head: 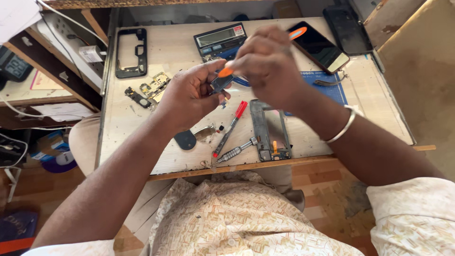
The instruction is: The person works on a disassembled smartphone motherboard at a workbench, scraping and cleaning the board with a small orange tool, then using tweezers to pick at components and blue-handled pliers to grip and work on the board. Disassembled phone parts, a calculator, and screwdrivers lie on the bench around them.
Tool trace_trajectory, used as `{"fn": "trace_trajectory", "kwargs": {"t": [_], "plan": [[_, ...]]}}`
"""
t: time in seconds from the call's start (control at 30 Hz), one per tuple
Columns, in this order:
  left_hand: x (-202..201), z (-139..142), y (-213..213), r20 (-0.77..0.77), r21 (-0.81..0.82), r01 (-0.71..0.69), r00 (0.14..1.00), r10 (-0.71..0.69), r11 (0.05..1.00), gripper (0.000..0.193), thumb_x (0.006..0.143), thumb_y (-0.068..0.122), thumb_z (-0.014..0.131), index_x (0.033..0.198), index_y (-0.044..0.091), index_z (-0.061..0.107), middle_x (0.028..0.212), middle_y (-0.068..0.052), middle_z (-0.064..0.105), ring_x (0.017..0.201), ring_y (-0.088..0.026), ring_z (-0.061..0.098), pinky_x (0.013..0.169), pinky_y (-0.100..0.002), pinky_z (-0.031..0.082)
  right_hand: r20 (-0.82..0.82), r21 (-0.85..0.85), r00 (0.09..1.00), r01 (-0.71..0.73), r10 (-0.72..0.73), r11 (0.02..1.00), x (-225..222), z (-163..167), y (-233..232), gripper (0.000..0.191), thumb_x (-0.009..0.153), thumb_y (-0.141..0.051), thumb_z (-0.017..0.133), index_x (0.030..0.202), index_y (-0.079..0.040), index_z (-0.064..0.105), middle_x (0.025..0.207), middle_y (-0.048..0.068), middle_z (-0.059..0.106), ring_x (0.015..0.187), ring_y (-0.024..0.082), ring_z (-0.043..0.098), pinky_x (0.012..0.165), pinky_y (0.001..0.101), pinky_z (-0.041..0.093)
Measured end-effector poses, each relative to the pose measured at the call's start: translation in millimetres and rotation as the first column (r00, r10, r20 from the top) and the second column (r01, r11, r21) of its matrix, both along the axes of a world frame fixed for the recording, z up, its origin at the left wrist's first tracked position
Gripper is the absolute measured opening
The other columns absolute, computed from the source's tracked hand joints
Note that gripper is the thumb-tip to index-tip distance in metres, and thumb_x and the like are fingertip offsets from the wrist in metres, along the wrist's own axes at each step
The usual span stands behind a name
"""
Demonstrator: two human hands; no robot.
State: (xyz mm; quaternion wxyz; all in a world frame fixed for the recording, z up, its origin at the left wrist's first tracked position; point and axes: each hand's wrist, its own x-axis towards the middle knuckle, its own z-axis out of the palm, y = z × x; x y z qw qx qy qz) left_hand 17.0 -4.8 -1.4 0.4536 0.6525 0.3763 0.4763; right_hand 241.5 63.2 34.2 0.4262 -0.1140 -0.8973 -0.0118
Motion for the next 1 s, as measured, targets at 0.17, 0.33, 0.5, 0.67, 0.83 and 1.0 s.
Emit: {"fn": "trace_trajectory", "kwargs": {"t": [0.17, 0.33, 0.5, 0.67, 0.83, 1.0], "plan": [[0, 0, -2, -0.138, -0.019, -0.069, 0.988, 0.065, 0.997, 0.055, 0.092, -0.010, 0.068, 0.146, 0.000, 0.058, 0.106, -0.005, 0.070, 0.093, -0.006, 0.065, 0.082, -0.021, 0.057, 0.040, 0.071, 0.998, -0.054, 0.051, 0.996, -9, -1, -9, 0.022, 0.090, 0.001, 0.079, 0.104, -0.016, 0.078, 0.104, -0.002, 0.070, 0.115, 0.022, 0.060, 0.104, 0.0420, 0.039], [-1, 0, 1, -0.050, -0.054, -0.075, 0.996, 0.072, 0.996, 0.056, 0.092, -0.007, 0.066, 0.146, 0.000, 0.052, 0.109, -0.002, 0.072, 0.094, -0.004, 0.071, 0.083, -0.019, 0.059, 0.026, 0.059, 0.999, 0.036, -0.038, 0.998, 0, 5, -2, 0.022, 0.091, 0.003, 0.079, 0.101, -0.016, 0.078, 0.104, -0.003, 0.072, 0.112, 0.020, 0.060, 0.102, 0.0406, 0.038], [-2, 1, 2, -0.085, -0.015, -0.072, 0.994, 0.070, 0.997, 0.054, 0.093, -0.009, 0.069, 0.145, -0.002, 0.055, 0.112, -0.005, 0.073, 0.096, -0.005, 0.068, 0.085, -0.020, 0.060, 0.051, 0.055, 0.997, -0.069, 0.066, 0.996, -8, 3, -10, 0.021, 0.087, -0.002, 0.081, 0.102, -0.016, 0.077, 0.103, -0.003, 0.070, 0.112, 0.024, 0.059, 0.100, 0.0412, 0.038], [-4, 1, 3, 0.079, -0.082, -0.050, 0.995, 0.057, 0.995, 0.059, 0.091, -0.011, 0.065, 0.147, -0.002, 0.051, 0.114, -0.004, 0.072, 0.098, -0.005, 0.070, 0.083, -0.020, 0.059, 0.028, 0.100, 0.997, 0.067, -0.070, 0.993, 0, 9, -1, 0.023, 0.092, 0.003, 0.078, 0.103, -0.017, 0.078, 0.103, -0.004, 0.070, 0.112, 0.022, 0.060, 0.102, 0.0396, 0.039], [-5, 1, 3, 0.034, -0.071, -0.049, 0.998, 0.051, 0.996, 0.059, 0.090, -0.014, 0.064, 0.147, -0.002, 0.053, 0.110, -0.006, 0.071, 0.095, -0.006, 0.067, 0.080, -0.020, 0.057, 0.029, 0.087, 0.999, -0.025, 0.023, 0.996, -1, -1, -1, 0.017, 0.095, -0.003, 0.079, 0.105, -0.017, 0.078, 0.103, -0.001, 0.068, 0.113, 0.022, 0.060, 0.102, 0.0396, 0.040], [-7, 3, 1, 0.032, -0.037, -0.064, 0.997, 0.065, 0.997, 0.055, 0.092, -0.013, 0.063, 0.145, -0.002, 0.052, 0.112, -0.005, 0.072, 0.103, -0.008, 0.072, 0.087, -0.020, 0.060, 0.020, 0.111, 0.999, 0.048, -0.050, 0.993, 6, 6, 7, 0.019, 0.094, 0.002, 0.076, 0.101, -0.016, 0.078, 0.103, -0.003, 0.071, 0.113, 0.022, 0.059, 0.104, 0.0419, 0.039]]}}
